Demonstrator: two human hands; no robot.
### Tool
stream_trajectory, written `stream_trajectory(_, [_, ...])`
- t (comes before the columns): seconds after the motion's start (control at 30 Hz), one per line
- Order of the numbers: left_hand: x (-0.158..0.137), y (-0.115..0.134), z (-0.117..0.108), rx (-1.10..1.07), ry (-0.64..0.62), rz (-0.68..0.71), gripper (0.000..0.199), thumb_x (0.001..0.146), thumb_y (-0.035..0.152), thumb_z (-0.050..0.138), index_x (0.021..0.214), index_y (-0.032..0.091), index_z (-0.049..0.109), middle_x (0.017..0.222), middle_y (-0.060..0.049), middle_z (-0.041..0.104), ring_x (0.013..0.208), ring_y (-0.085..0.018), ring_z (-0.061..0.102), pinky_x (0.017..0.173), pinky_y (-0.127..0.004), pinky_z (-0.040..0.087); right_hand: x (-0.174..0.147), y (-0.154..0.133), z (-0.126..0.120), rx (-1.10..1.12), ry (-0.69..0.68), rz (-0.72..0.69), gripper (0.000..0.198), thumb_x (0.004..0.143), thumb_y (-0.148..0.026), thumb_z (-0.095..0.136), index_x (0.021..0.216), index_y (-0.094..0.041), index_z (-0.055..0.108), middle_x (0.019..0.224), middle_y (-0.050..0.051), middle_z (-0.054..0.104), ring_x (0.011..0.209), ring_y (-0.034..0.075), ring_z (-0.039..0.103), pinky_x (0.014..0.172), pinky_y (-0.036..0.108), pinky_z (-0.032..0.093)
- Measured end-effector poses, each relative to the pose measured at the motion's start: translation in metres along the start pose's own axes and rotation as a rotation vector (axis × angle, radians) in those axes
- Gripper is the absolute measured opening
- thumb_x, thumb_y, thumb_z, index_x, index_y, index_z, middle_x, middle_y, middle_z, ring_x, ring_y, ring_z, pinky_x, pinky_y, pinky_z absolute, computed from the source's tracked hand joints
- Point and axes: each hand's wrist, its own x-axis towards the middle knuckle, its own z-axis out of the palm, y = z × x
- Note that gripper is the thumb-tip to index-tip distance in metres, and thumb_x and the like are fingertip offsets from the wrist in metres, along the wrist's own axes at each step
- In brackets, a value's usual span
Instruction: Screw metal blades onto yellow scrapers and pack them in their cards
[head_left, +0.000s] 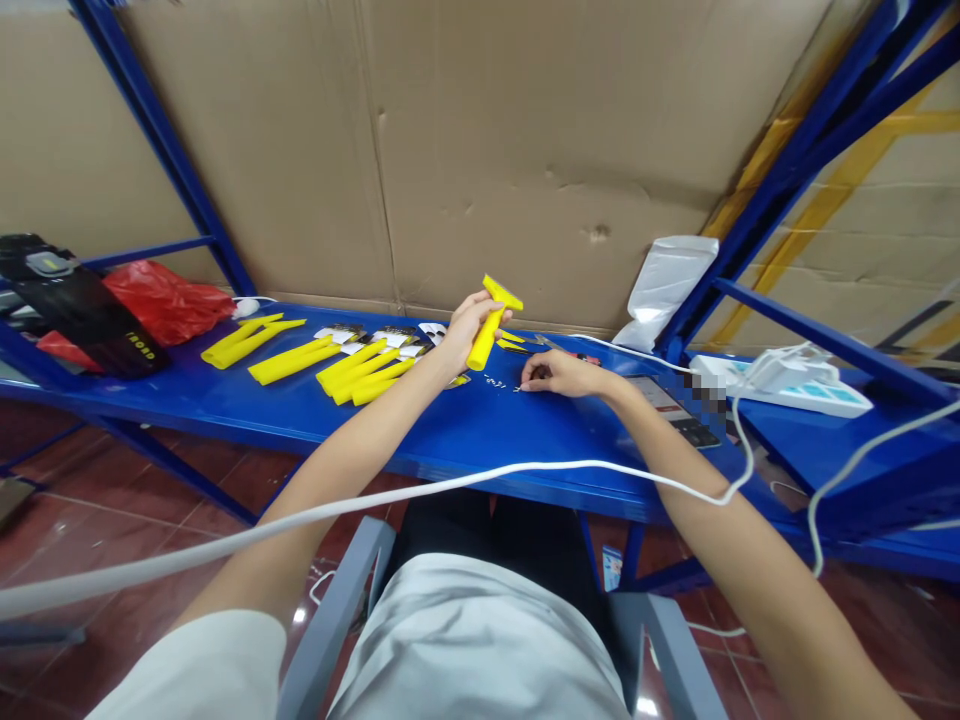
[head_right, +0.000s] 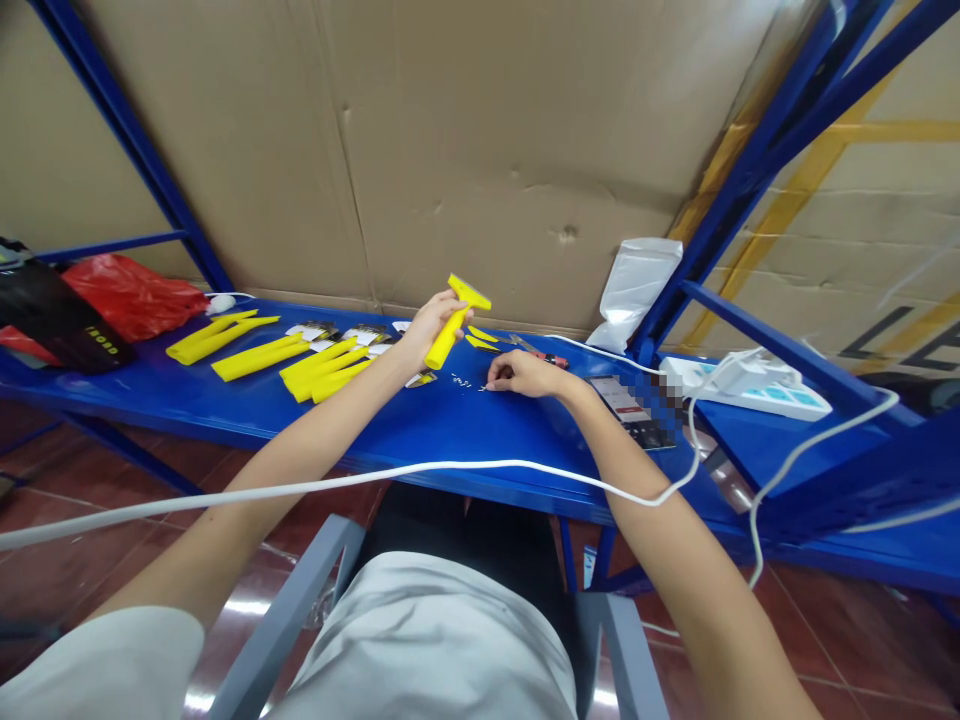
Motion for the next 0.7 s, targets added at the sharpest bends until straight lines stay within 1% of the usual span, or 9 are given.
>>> stream_trajectory(0.13, [0.0, -0.001, -0.001, 0.017, -0.009, 0.0, 0.044, 0.087, 0.011, 0.077, 0.129, 0.02, 0.066, 0.099, -0.007, 0.081, 0.081, -0.015, 0.076, 0.054, -0.02, 0.048, 0.001, 0.004, 0.0, -0.06, 0.034, -0.001, 0.046, 0.081, -0.067, 0.083, 0.086, -0.022, 0.078, 0.082, 0.006, 0.078, 0.075, 0.023, 0.066, 0.075, 0.037, 0.049])
stream_trajectory(0.23, [0.002, -0.002, -0.002, 0.02, -0.015, 0.0, 0.047, 0.086, 0.012, 0.078, 0.131, 0.02, 0.067, 0.1, -0.007, 0.081, 0.082, -0.016, 0.076, 0.056, -0.021, 0.05, 0.001, 0.006, 0.003, -0.107, 0.065, -0.007, 0.034, 0.088, -0.057, 0.079, 0.086, -0.023, 0.075, 0.087, 0.006, 0.079, 0.079, 0.025, 0.068, 0.078, 0.037, 0.05])
stream_trajectory(0.37, [0.002, -0.001, -0.001, 0.021, -0.008, -0.003, 0.047, 0.086, 0.012, 0.078, 0.131, 0.02, 0.067, 0.102, -0.008, 0.082, 0.084, -0.017, 0.077, 0.055, -0.02, 0.049, 0.001, 0.008, 0.005, -0.162, 0.123, -0.016, 0.022, 0.095, -0.045, 0.073, 0.09, -0.024, 0.072, 0.089, 0.006, 0.079, 0.08, 0.025, 0.068, 0.08, 0.038, 0.051])
stream_trajectory(0.47, [0.001, 0.0, 0.001, 0.022, -0.045, 0.001, 0.046, 0.086, 0.014, 0.079, 0.13, 0.021, 0.067, 0.105, -0.008, 0.082, 0.085, -0.016, 0.077, 0.054, -0.019, 0.047, 0.002, 0.011, 0.006, -0.183, 0.172, -0.023, 0.013, 0.099, -0.036, 0.07, 0.094, -0.024, 0.068, 0.091, 0.007, 0.08, 0.082, 0.025, 0.07, 0.082, 0.037, 0.054])
stream_trajectory(0.53, [0.001, 0.0, 0.002, 0.027, -0.068, 0.002, 0.048, 0.084, 0.015, 0.08, 0.13, 0.021, 0.067, 0.108, -0.008, 0.081, 0.087, -0.017, 0.077, 0.054, -0.019, 0.046, 0.003, 0.013, 0.006, -0.188, 0.194, -0.032, 0.005, 0.1, -0.027, 0.065, 0.096, -0.024, 0.066, 0.092, 0.008, 0.081, 0.082, 0.025, 0.073, 0.081, 0.037, 0.055])
stream_trajectory(0.57, [0.0, 0.001, 0.003, 0.03, -0.075, 0.001, 0.05, 0.084, 0.016, 0.081, 0.131, 0.022, 0.067, 0.109, -0.007, 0.081, 0.088, -0.017, 0.077, 0.054, -0.019, 0.046, 0.004, 0.014, 0.006, -0.189, 0.202, -0.039, 0.004, 0.099, -0.023, 0.063, 0.096, -0.024, 0.065, 0.092, 0.008, 0.081, 0.081, 0.025, 0.073, 0.081, 0.037, 0.055])
stream_trajectory(0.63, [0.0, 0.002, 0.003, 0.033, -0.078, -0.005, 0.051, 0.082, 0.017, 0.081, 0.131, 0.022, 0.066, 0.11, -0.007, 0.081, 0.089, -0.017, 0.077, 0.054, -0.019, 0.046, 0.004, 0.015, 0.006, -0.196, 0.217, -0.059, 0.007, 0.098, -0.017, 0.061, 0.097, -0.024, 0.064, 0.091, 0.009, 0.082, 0.08, 0.025, 0.074, 0.081, 0.037, 0.056])
stream_trajectory(0.7, [-0.001, 0.002, 0.003, 0.034, -0.083, -0.006, 0.051, 0.082, 0.017, 0.081, 0.13, 0.022, 0.065, 0.109, -0.006, 0.08, 0.088, -0.016, 0.076, 0.053, -0.019, 0.044, 0.005, 0.015, 0.007, -0.206, 0.232, -0.083, 0.007, 0.098, -0.018, 0.062, 0.098, -0.024, 0.065, 0.09, 0.008, 0.082, 0.08, 0.025, 0.074, 0.081, 0.038, 0.056])
